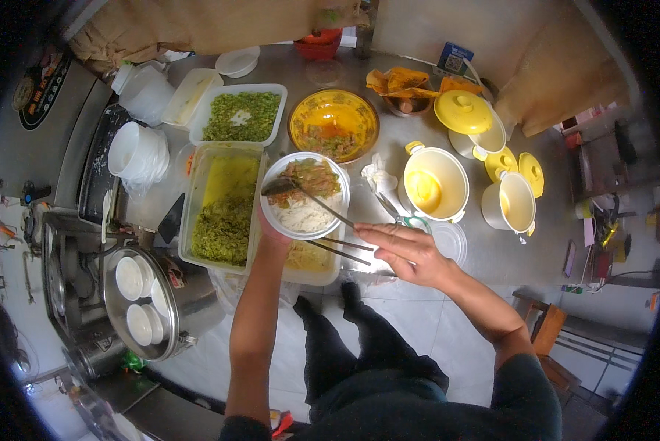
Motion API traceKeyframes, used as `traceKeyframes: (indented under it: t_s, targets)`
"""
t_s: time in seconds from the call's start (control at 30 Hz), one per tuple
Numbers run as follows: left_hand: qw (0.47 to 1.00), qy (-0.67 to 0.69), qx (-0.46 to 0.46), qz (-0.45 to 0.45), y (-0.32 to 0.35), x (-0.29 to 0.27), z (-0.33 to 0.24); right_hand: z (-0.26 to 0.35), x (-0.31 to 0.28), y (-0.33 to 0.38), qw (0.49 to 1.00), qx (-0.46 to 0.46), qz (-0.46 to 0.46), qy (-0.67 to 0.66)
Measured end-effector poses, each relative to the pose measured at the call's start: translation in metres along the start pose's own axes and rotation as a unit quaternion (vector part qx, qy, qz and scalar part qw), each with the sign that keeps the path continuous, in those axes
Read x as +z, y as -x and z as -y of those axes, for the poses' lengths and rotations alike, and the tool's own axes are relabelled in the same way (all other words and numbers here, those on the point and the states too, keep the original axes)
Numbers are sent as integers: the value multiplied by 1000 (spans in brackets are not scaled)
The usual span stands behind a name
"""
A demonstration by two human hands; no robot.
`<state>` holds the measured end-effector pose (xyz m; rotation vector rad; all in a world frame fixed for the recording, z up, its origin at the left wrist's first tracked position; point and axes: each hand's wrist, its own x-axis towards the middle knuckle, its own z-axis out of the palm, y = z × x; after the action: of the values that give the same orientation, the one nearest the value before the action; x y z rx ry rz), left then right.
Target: The person assembles rice bowls by scooping rice into disposable containers, then adding a meat mixture, shredded vegetables, and green beans using a ladle and chopsticks. The person places the finished bowls on a tray.
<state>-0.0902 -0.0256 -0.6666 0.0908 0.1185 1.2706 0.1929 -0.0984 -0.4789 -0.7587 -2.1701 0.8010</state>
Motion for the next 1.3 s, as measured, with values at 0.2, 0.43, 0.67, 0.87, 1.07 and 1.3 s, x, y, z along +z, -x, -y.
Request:
traceKeyframes:
  t_s: [0.2,0.43,0.67,0.87,1.07,1.3]
  targets:
    - [1000,10,3,-1,7,4,-1,-2,5,-3,1000,5,-12,18]
    - [994,-33,77,-76,28,-12,-2,-28,7,-13,926,166,-304,-150]
    - [934,-153,213,-242,116,-9,0,-144,30,-58,701,375,-492,-355]
    - [952,-130,183,-206,166,1,-8,-147,23,-57,921,281,-256,87]
    - [972,-86,140,-169,165,-3,-4,-136,27,-68,911,340,-225,65]
    - [983,-49,107,-140,150,5,7,-147,14,-52,863,353,-346,-107]
